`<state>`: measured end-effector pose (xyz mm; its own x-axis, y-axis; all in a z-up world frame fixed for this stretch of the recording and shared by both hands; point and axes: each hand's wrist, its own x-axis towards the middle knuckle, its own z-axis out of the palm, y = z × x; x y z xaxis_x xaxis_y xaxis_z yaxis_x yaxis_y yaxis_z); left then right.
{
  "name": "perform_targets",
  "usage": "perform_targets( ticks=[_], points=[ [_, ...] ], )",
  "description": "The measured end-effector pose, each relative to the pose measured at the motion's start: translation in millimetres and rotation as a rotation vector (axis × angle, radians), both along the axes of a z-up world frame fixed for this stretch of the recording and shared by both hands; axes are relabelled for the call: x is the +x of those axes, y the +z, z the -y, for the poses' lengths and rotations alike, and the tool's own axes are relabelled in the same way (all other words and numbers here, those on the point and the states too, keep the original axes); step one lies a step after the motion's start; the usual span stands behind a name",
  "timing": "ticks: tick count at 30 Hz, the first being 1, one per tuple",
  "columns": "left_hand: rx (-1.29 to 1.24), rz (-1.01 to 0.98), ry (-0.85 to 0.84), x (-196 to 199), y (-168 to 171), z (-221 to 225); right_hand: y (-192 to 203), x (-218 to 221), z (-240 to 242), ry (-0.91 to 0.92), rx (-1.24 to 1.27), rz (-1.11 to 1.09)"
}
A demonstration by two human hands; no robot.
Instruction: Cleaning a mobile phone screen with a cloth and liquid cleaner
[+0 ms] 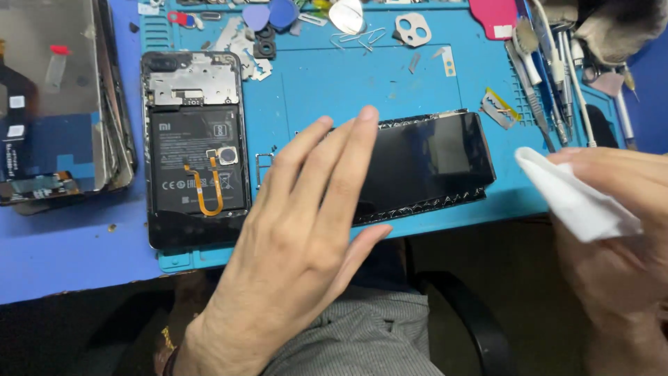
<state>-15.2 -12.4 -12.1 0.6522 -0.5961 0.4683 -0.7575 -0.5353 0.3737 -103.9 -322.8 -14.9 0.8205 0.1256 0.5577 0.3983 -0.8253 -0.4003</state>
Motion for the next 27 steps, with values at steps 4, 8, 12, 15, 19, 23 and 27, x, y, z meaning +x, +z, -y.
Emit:
perform_targets(
  ticks=[4, 8, 12, 15, 19, 23, 27],
  points=[
    [0.104, -0.043, 0.050, 3, -12, 6, 14, 27, -17, 0.086, -0.370, 0.006],
    [0.136, -0.059, 0.047, 5, -10, 6, 14, 40, -18, 0.152, -0.437, -0.012],
    [0.204, -0.019, 0.097, 5, -13, 10, 16, 34, -19, 0.111, -0.464, -0.119],
    [0.155, -0.094, 0.090, 5, -11, 10, 23, 34, -24, 0.125, -0.514, -0.219],
    [0.111, -0.149, 0.098, 5, -7, 10, 34, 36, -32, 0.169, -0.610, -0.327],
    [0.126, -0.125, 0.083, 8, -4, 5, 38, 33, -26, 0.156, -0.745, -0.403],
    [0.082, -0.125, 0.070, 10, -6, 1, 37, 27, -26, 0.168, -0.901, -0.373]
  ],
)
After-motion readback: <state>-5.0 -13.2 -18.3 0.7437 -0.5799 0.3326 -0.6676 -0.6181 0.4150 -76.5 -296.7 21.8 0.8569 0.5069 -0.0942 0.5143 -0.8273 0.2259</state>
